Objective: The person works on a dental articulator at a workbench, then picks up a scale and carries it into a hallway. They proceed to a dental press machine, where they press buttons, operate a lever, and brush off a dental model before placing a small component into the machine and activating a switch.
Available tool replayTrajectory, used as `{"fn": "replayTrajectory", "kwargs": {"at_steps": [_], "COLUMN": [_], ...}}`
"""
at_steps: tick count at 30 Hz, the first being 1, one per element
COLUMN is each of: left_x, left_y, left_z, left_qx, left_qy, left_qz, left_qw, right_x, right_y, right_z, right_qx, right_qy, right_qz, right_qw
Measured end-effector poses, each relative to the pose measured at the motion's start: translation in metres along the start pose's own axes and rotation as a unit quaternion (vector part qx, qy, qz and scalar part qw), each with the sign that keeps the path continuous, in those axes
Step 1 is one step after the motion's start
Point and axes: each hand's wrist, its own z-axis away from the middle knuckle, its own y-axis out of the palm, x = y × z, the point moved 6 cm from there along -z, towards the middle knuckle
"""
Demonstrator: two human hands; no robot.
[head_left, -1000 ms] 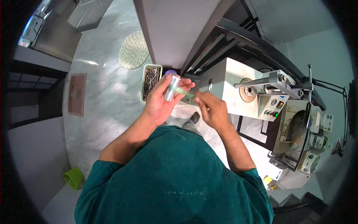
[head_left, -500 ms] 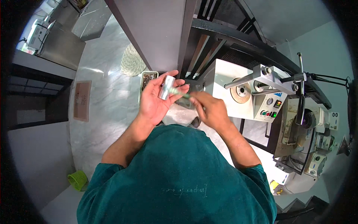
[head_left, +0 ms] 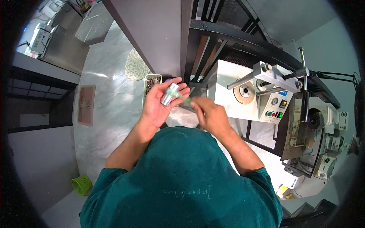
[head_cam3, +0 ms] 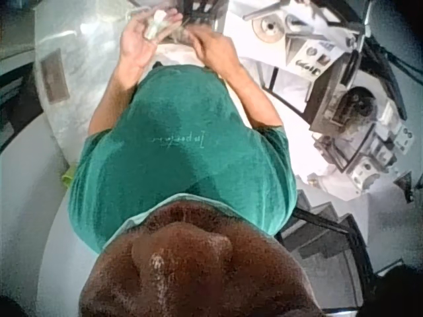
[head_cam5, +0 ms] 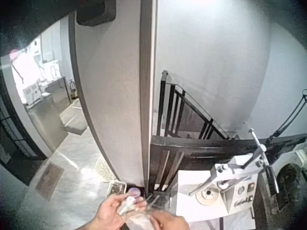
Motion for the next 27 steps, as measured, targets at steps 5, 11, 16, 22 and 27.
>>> {"fn": "replayTrajectory", "kwargs": {"at_steps": [5,11,16,22,27], "left_x": [0.005,0.008,0.010,0.016,0.025], "left_y": [0.000,0.004,0.010,0.004,-0.015], "left_z": [0.000,0.004,0.008,0.006,-0.004], "left_qx": [-0.006,-0.006,-0.005,0.007,0.004], "left_qy": [0.001,0.001,0.012,0.037,-0.039], "left_qz": [-0.045,-0.072,-0.109,-0.130,-0.089], "left_qw": [0.999,0.997,0.994,0.991,0.995], "right_x": [0.004,0.006,-0.002,-0.002,0.004], "right_y": [0.000,0.006,0.000,-0.005,-0.010], "right_z": [0.012,0.029,0.032,0.030,0.039], "right_qx": [-0.049,-0.069,-0.071,-0.024,-0.048], "right_qy": [-0.028,-0.009,0.080,0.073,0.014], "right_qz": [0.023,0.003,0.008,0.012,0.028], "right_qw": [0.998,0.998,0.994,0.997,0.998]}}
